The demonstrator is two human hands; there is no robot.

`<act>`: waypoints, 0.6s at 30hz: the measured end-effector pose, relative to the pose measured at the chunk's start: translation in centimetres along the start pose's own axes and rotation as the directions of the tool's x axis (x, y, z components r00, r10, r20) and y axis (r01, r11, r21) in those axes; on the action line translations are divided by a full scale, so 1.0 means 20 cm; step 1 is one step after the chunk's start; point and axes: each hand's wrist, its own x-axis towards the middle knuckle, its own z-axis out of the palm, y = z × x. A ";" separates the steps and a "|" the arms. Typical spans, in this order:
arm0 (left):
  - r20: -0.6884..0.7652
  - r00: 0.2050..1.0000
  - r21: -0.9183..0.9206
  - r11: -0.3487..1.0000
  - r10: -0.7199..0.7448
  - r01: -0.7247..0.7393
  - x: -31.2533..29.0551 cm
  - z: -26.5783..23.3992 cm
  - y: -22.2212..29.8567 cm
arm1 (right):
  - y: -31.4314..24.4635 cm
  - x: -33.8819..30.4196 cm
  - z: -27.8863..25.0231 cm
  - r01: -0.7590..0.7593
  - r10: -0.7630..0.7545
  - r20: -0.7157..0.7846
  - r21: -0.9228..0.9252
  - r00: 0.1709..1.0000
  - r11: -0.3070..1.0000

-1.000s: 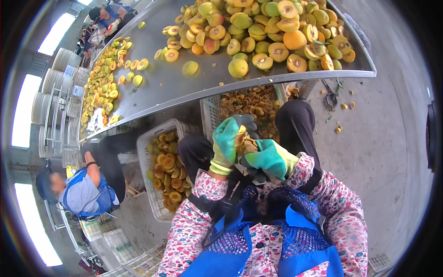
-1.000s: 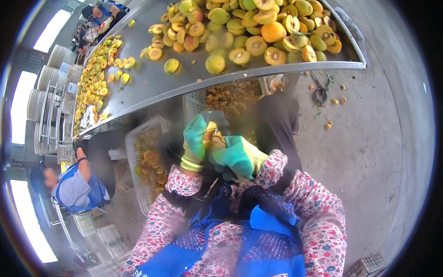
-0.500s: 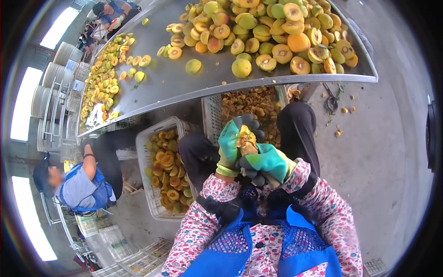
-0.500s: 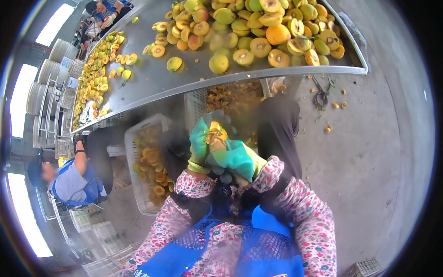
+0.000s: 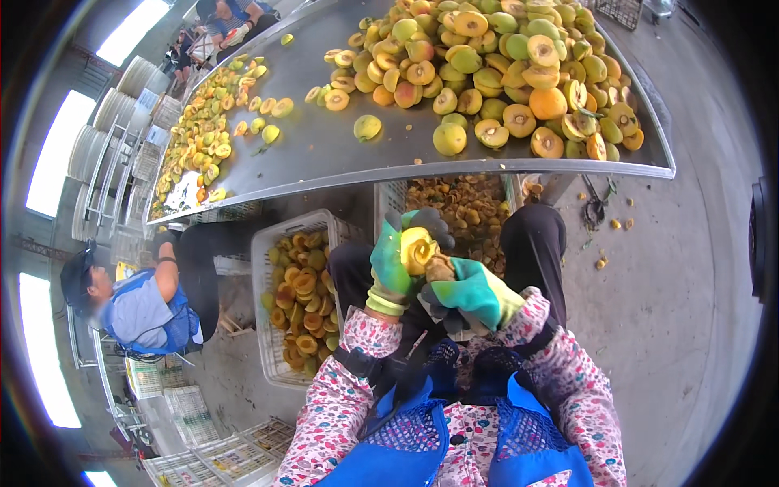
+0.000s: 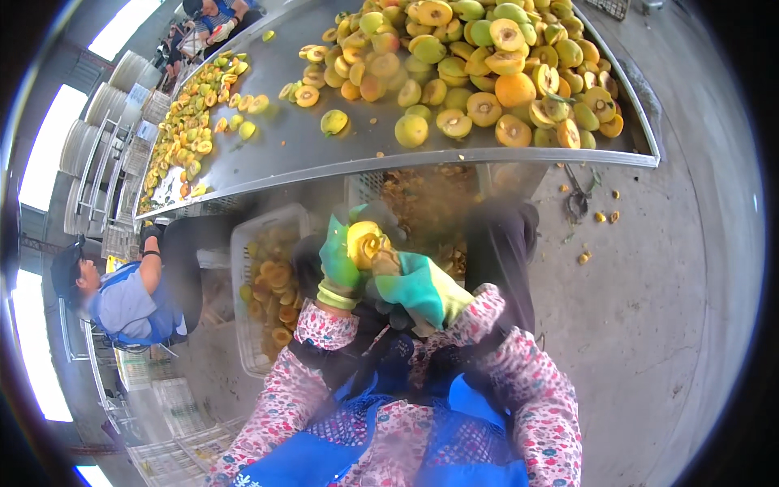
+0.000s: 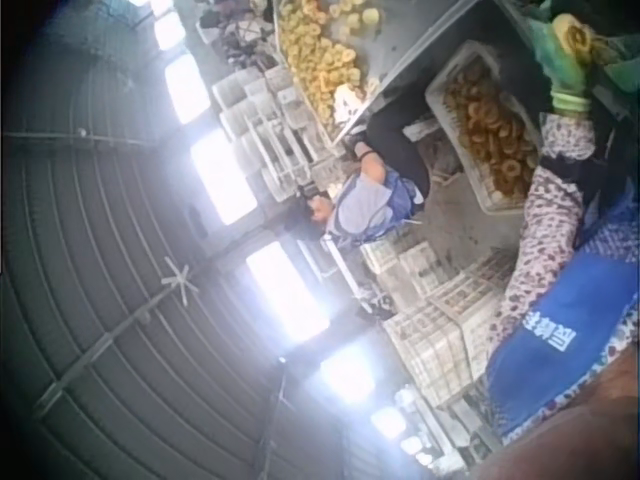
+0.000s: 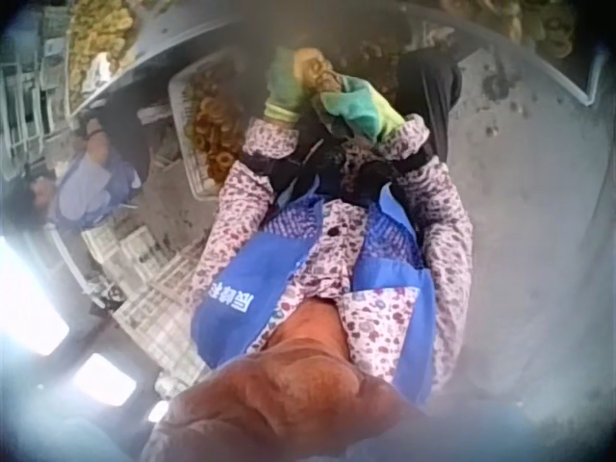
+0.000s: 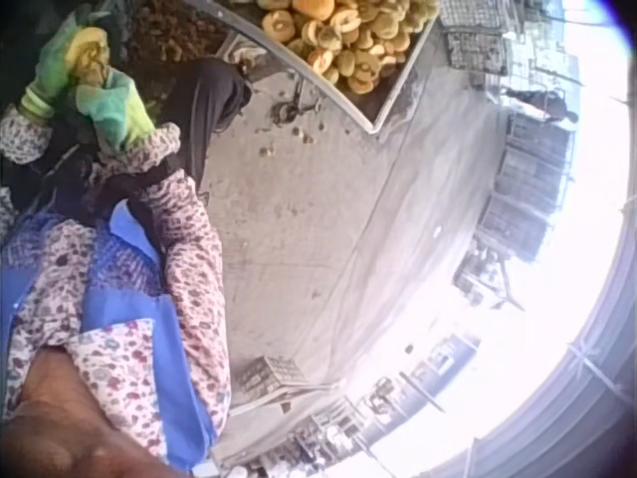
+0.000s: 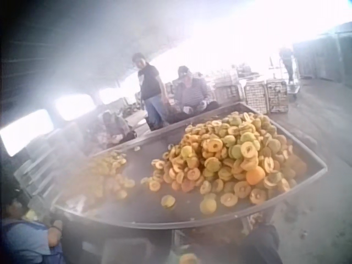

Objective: Pitting fruit using a handheld tool in a processing facility.

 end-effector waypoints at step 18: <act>0.206 0.752 0.904 -0.417 0.626 0.099 0.07 -0.60 0.59 | -0.04 -0.08 -0.24 0.135 -0.122 -0.402 0.005 0.908 0.991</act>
